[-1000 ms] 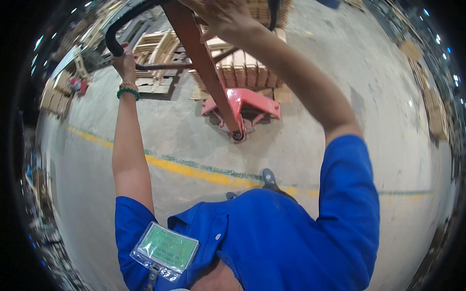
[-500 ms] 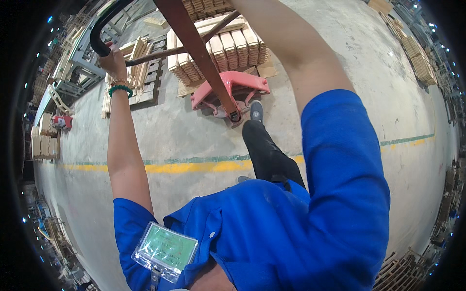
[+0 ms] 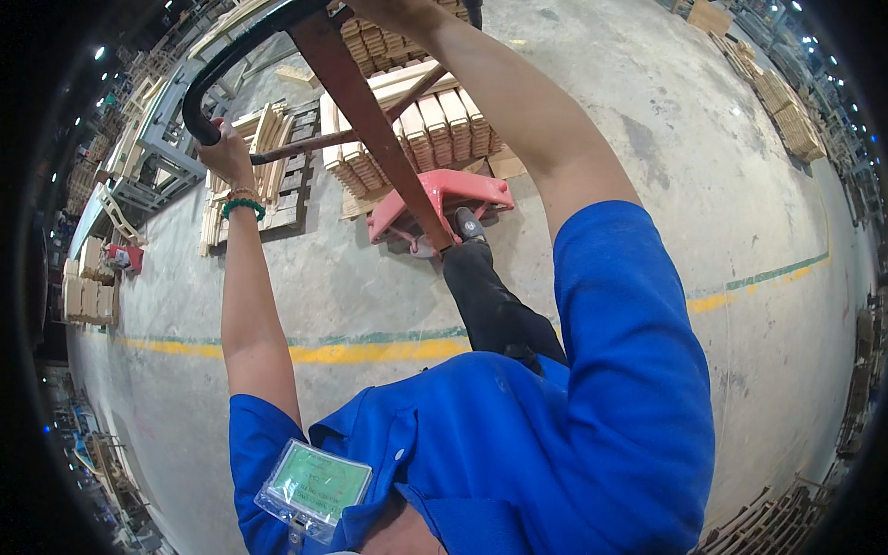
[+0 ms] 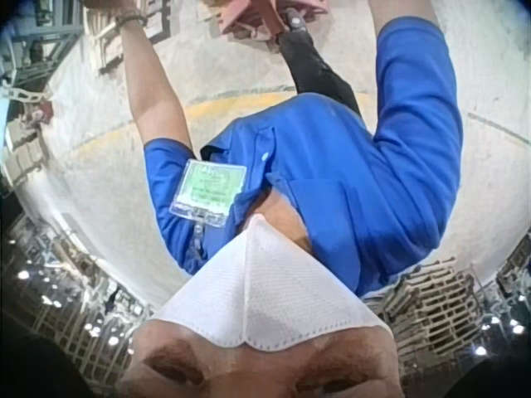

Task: The person operates a manual pallet jack to move stacks of wooden components within a warehouse. They position the forks under a pallet, lift the load, and transport it to a new location before returning for another load.

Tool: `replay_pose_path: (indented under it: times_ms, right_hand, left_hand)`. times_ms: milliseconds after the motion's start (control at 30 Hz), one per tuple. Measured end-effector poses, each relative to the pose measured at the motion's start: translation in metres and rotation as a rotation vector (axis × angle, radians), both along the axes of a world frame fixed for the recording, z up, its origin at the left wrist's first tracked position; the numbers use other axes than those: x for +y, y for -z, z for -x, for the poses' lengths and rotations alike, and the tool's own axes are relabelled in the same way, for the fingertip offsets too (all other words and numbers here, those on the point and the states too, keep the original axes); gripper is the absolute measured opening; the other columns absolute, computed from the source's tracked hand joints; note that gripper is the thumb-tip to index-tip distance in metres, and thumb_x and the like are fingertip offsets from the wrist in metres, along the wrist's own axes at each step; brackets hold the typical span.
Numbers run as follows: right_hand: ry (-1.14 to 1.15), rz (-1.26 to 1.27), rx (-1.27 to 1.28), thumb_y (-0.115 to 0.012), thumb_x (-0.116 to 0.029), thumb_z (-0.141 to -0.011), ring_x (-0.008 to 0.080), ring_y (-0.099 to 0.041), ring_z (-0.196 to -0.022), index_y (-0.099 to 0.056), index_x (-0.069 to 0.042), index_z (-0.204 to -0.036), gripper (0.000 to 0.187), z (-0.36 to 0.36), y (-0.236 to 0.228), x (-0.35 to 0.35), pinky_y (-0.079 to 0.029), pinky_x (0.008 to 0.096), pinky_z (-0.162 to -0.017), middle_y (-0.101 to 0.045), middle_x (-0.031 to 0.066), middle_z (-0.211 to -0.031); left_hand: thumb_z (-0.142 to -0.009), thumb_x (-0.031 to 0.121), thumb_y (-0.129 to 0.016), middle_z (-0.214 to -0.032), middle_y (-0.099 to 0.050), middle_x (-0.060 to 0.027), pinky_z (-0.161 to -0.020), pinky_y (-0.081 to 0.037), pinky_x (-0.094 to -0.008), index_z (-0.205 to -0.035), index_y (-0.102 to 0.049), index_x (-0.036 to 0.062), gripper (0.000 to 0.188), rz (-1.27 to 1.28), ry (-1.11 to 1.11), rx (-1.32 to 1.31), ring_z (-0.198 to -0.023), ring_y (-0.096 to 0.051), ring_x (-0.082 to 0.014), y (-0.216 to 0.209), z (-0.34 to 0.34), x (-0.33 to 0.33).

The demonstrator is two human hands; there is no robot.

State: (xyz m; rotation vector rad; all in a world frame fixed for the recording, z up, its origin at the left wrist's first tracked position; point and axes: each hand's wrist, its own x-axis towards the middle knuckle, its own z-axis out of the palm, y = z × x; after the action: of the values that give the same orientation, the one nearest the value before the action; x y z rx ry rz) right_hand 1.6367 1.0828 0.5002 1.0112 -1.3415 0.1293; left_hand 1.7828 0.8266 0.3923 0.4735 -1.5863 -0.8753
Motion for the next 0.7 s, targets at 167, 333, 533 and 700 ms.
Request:
replay_pose_path:
  times_ms: [167, 333, 533, 700]
  right_hand:
    - [-0.039, -0.026, -0.147, -0.064, -0.005, -0.071, 0.0359, -0.046, -0.107, -0.045, -0.017, -0.124, 0.057, -0.006, 0.007, 0.002, -0.037, 0.0561, -0.094, -0.048, 0.0158, -0.113]
    - [0.02, -0.087, -0.246, -0.064, -0.006, -0.072, 0.0351, -0.046, -0.106, -0.045, -0.018, -0.126, 0.059, -0.012, -0.002, 0.016, -0.038, 0.0552, -0.09, -0.048, 0.0155, -0.111]
    - [0.137, -0.066, -0.271, -0.06, -0.008, -0.075, 0.0286, -0.047, -0.099, -0.051, -0.017, -0.118, 0.045, -0.029, -0.009, 0.021, -0.038, 0.0501, -0.085, -0.05, 0.0082, -0.103]
    - [0.179, -0.056, -0.124, -0.057, -0.009, -0.078, 0.0255, -0.048, -0.091, -0.052, -0.02, -0.116, 0.04, -0.036, -0.002, 0.003, -0.036, 0.0445, -0.079, -0.049, 0.0061, -0.095]
  left_hand:
    - [-0.072, 0.004, -0.056, -0.082, -0.066, -0.0129, -0.076, -0.047, -0.0355, -0.085, -0.062, 0.0023, 0.014, -0.005, -0.014, 0.045, -0.074, -0.065, -0.0268, 0.001, -0.01, 0.009]
    - [-0.073, 0.008, -0.056, -0.081, -0.066, -0.011, -0.076, -0.047, -0.0367, -0.086, -0.062, 0.003, 0.015, -0.008, -0.042, 0.046, -0.073, -0.064, -0.0259, -0.002, -0.013, 0.024]
    - [-0.074, 0.01, -0.055, -0.08, -0.065, -0.0122, -0.074, -0.048, -0.0374, -0.085, -0.06, 0.0033, 0.013, 0.045, -0.056, 0.011, -0.072, -0.064, -0.0263, 0.0, -0.008, 0.021]
    - [-0.075, 0.012, -0.058, -0.075, -0.067, -0.0122, -0.071, -0.049, -0.0377, -0.083, -0.064, 0.0042, 0.012, -0.084, -0.01, 0.008, -0.071, -0.067, -0.0282, 0.015, -0.005, -0.005]
